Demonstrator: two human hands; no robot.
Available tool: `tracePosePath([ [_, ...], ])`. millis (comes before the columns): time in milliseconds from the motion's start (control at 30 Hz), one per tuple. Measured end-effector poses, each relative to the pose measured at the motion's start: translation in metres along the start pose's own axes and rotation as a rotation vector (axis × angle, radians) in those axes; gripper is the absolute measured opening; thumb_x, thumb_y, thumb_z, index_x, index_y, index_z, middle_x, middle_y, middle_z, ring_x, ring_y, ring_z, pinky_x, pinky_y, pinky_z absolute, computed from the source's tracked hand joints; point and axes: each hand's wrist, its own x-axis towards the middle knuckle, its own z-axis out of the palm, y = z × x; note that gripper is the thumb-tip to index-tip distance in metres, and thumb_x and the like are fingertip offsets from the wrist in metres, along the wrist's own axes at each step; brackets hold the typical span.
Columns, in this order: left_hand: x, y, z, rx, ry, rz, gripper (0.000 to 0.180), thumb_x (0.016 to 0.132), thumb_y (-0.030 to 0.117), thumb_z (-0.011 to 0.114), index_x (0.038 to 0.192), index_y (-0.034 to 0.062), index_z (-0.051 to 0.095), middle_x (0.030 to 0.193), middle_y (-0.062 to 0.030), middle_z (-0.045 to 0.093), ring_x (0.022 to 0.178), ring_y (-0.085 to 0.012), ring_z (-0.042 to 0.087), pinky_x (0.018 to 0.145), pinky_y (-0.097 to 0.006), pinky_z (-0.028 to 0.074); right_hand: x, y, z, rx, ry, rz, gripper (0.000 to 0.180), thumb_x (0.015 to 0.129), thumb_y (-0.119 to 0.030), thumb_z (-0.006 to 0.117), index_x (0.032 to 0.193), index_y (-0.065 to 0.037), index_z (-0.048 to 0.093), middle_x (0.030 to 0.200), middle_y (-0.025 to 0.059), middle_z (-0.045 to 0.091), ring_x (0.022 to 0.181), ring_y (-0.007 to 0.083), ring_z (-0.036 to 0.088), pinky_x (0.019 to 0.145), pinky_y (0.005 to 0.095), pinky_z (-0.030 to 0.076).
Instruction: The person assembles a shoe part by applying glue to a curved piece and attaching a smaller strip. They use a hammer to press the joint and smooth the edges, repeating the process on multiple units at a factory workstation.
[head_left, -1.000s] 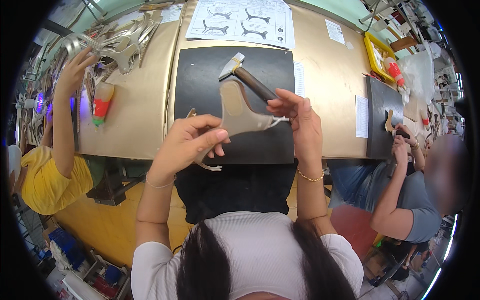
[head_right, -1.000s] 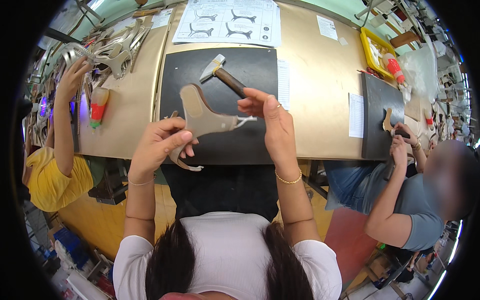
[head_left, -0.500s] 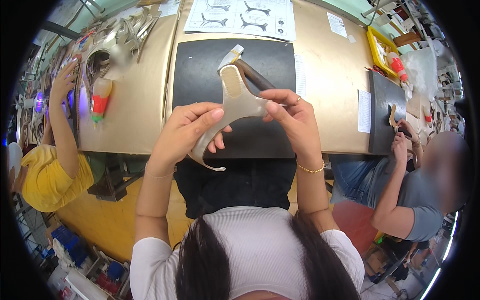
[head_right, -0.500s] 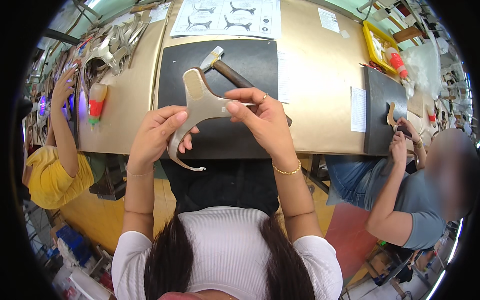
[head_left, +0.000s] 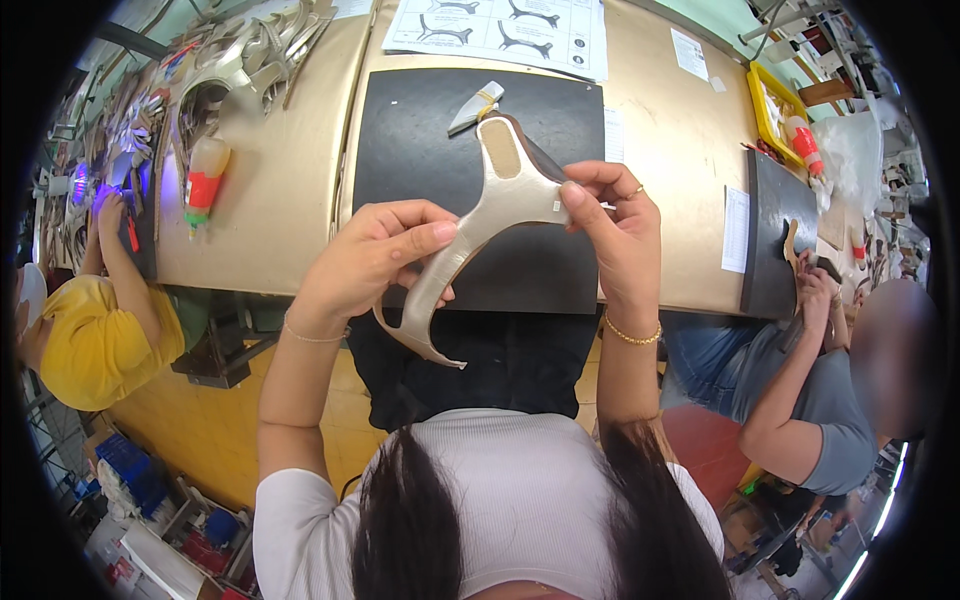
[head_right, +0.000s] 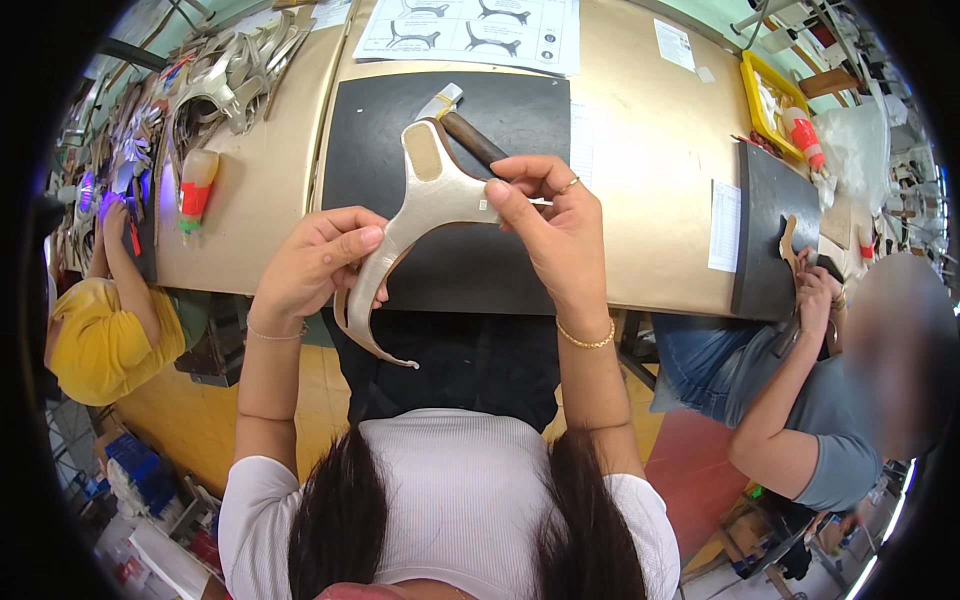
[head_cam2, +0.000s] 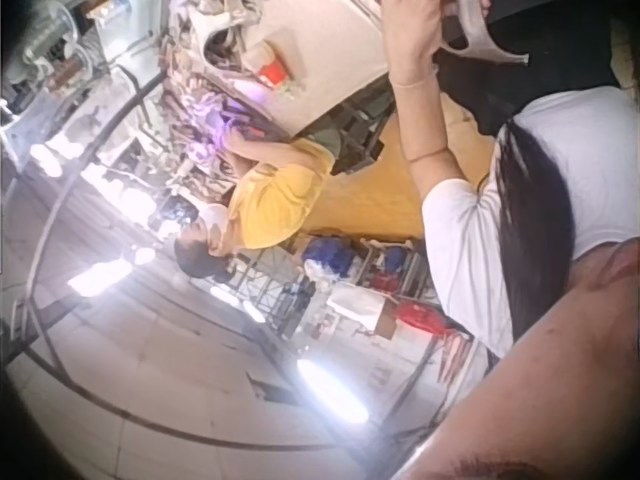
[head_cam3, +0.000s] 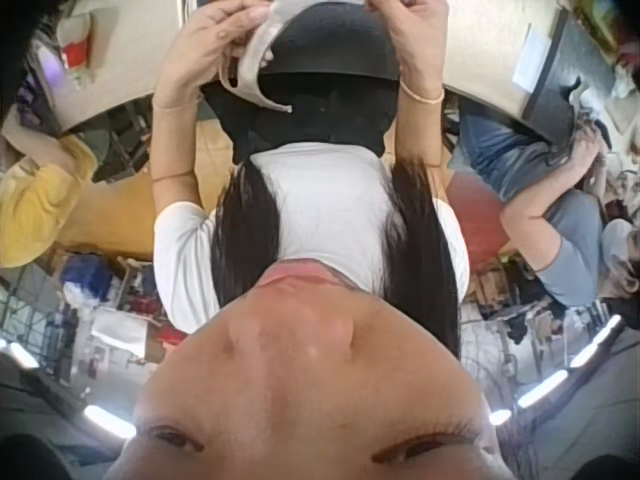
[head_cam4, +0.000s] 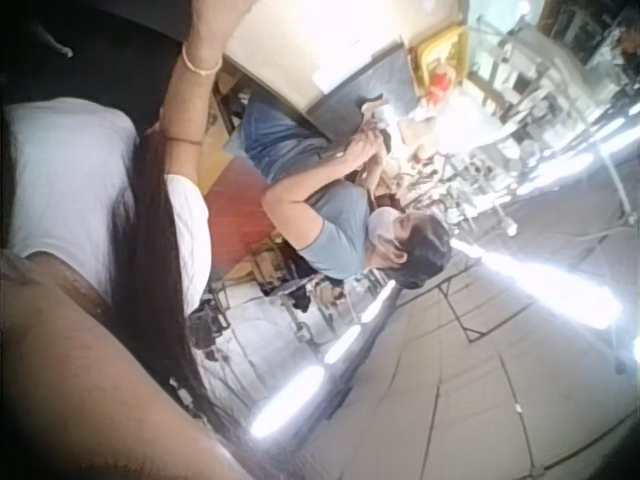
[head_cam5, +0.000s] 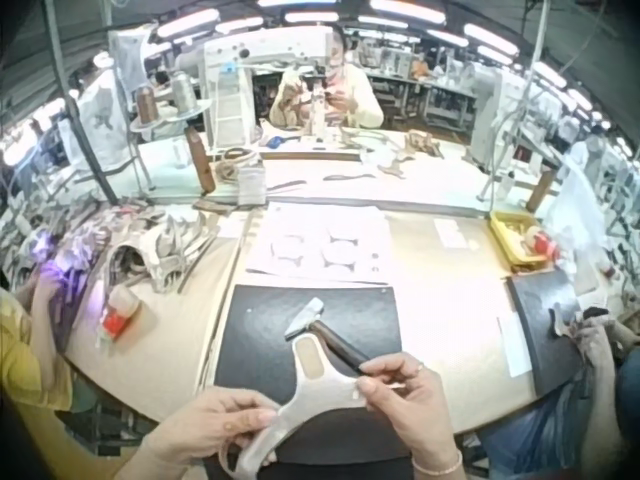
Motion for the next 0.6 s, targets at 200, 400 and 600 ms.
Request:
tracePosePath([
  [200, -0.005, 0.005, 0.002, -0.02, -0.086, 0.016, 0.026, 0.1, 0.024, 0.063, 0.104, -0.0014, 0.066, 0.085, -0.0058, 0.069, 0.066, -0.0139, 0.069, 0.06, -0.025, 0.058, -0.005, -0.005, -0.005, 0.036, -0.039, 0.056, 0.029, 0.092, -0.02, 0.073, 0.115, -0.001, 0.068, 0.089, 0.0026, 0.064, 0.075, 0.0079, 0.059, 0.069, 0.0228, 0.049],
  [400, -0.004, 0.002, 0.007, -0.123, 0.016, 0.153, 0.023, 0.098, 0.023, 0.065, 0.105, 0.0005, 0.066, 0.089, -0.0054, 0.069, 0.077, -0.0113, 0.068, 0.06, -0.024, 0.058, -0.007, 0.01, 0.002, 0.291, 0.179, -0.093, 0.027, 0.097, -0.015, 0.066, 0.117, -0.004, 0.05, 0.098, 0.0039, 0.055, 0.077, 0.0091, 0.057, 0.072, 0.0245, 0.05],
  [600, 0.0, -0.002, 0.013, -0.15, 0.117, 0.33, 0.02, 0.1, 0.022, 0.062, 0.103, 0.0027, 0.061, 0.09, -0.0053, 0.069, 0.079, -0.0106, 0.069, 0.059, -0.024, 0.061, -0.036, 0.009, 0.018, 0.061, -0.124, -0.023, 0.02, 0.096, -0.016, 0.069, 0.106, -0.002, 0.058, 0.094, 0.0021, 0.061, 0.085, 0.0082, 0.059, 0.078, 0.024, 0.049],
])
